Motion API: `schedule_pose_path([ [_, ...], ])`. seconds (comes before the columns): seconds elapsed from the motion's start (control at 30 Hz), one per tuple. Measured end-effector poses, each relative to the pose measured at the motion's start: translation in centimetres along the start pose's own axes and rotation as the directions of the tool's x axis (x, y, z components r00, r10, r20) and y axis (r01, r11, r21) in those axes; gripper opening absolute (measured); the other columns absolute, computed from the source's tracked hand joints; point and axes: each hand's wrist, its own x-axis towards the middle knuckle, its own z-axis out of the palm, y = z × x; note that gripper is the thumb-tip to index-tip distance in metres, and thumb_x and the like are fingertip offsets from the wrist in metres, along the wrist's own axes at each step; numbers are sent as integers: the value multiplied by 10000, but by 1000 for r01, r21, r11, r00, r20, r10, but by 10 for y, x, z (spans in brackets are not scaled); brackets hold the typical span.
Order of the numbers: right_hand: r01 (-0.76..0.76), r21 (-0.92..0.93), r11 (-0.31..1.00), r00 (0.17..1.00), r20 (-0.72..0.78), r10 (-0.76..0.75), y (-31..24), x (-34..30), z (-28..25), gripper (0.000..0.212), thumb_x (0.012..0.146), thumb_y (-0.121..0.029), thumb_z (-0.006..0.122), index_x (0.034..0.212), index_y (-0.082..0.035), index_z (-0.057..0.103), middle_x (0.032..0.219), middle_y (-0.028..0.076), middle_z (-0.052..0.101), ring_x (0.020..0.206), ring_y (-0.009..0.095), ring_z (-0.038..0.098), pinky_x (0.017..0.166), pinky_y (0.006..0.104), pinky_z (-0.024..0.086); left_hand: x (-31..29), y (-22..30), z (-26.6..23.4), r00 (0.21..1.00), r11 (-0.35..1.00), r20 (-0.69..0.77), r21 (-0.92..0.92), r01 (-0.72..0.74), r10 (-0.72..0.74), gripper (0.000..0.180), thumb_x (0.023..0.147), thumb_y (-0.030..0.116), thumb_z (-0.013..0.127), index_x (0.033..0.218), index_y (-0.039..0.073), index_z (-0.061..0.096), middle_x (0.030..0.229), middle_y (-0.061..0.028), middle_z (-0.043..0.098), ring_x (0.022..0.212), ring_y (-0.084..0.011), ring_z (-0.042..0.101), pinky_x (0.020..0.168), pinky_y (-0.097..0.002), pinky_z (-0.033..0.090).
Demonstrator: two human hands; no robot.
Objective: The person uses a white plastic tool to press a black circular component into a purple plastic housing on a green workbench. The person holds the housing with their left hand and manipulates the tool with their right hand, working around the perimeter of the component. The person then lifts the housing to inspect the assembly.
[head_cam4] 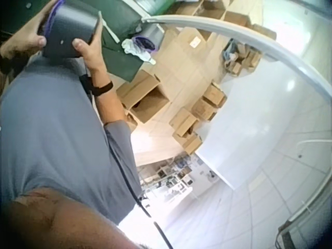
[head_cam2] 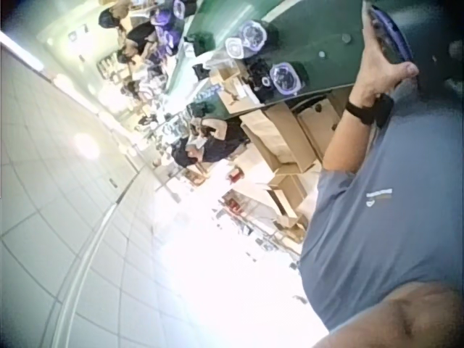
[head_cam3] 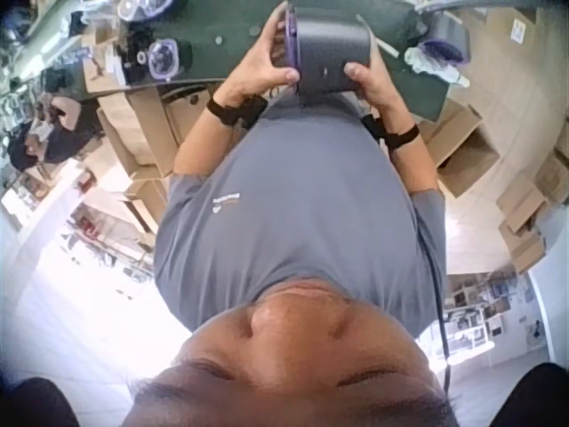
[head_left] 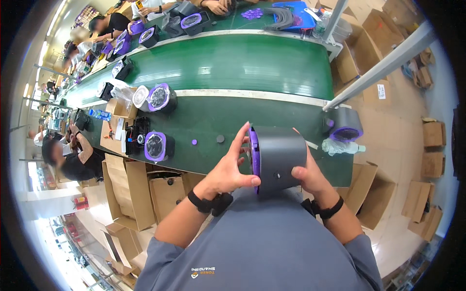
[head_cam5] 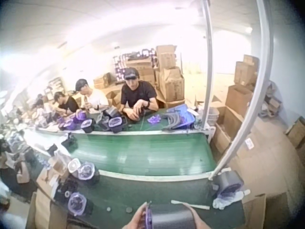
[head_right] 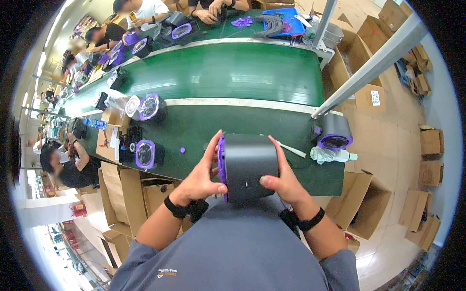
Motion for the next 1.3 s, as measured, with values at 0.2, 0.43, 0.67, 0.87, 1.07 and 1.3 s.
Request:
schedule_pose_path([
  [0.2, -331, 280, 901, 943, 116, 311, -3, 5, -17, 995, 936, -683, 745, 1626, -52, 404, 1586, 119, 537, 1387, 268, 600, 1129, 441, 522, 5, 25, 1, 874, 447, 278, 773, -450, 400, 1693, 501, 712, 1018, 1760, 128, 48, 1777, -335, -75, 1658, -534, 13, 1314, -635, 190],
  [0.43, -503, 227, 834, 849, 310, 428, -4, -12, -32, 1251, 858, -862, 694, 1747, -140, 192, 1693, 167, 413, 1529, 366, 468, 1208, 476, 454, 18, 34, -1, 911, 734, 258, 541, -411, 320, 1551, 605, 497, 1043, 1761, 124, 79, 1752, -280, 77, 1649, -425, 165, 1292, -599, 284],
  [0.67, -11, -222, 975, 988, 149, 45, 1, -15, -31, 1516, 750, -507, 973, 1761, -107, -84, 1772, 261, 161, 1630, 368, 260, 1320, 462, 210, 22, 1, 13, 987, 999, 158, -15, 39, -36, 1400, 746, 416, 976, 1768, 175, 50, 1740, -197, 250, 1549, -377, 392, 1249, -541, 383],
  [0.87, -134, 46, 990, 990, 48, 132, 26, -20, -31, 1390, 771, -309, 913, 1769, -99, -33, 1711, 211, 300, 1595, 331, 317, 1316, 449, 210, 27, -12, 1, 965, 980, 222, -111, 164, -136, 1439, 752, 459, 986, 1770, 174, 9, 1736, -179, 233, 1570, -339, 379, 1245, -510, 405],
  [1.07, -116, -118, 986, 993, 3, 117, 27, -30, -37, 1336, 768, -323, 906, 1766, -95, 47, 1672, 193, 369, 1568, 320, 364, 1306, 442, 236, 18, -16, 3, 963, 986, 216, 47, 158, -164, 1419, 736, 383, 983, 1769, 177, 32, 1741, -168, 229, 1582, -354, 363, 1258, -521, 392],
  [1.3, -71, -101, 992, 997, 23, 74, 17, -29, -19, 1343, 744, -330, 954, 1757, -95, 104, 1665, 182, 363, 1557, 319, 375, 1289, 438, 272, 8, -19, 4, 982, 995, 172, 80, 63, -76, 1402, 692, 395, 1015, 1742, 136, 123, 1700, -150, 322, 1573, -326, 384, 1287, -487, 330],
])
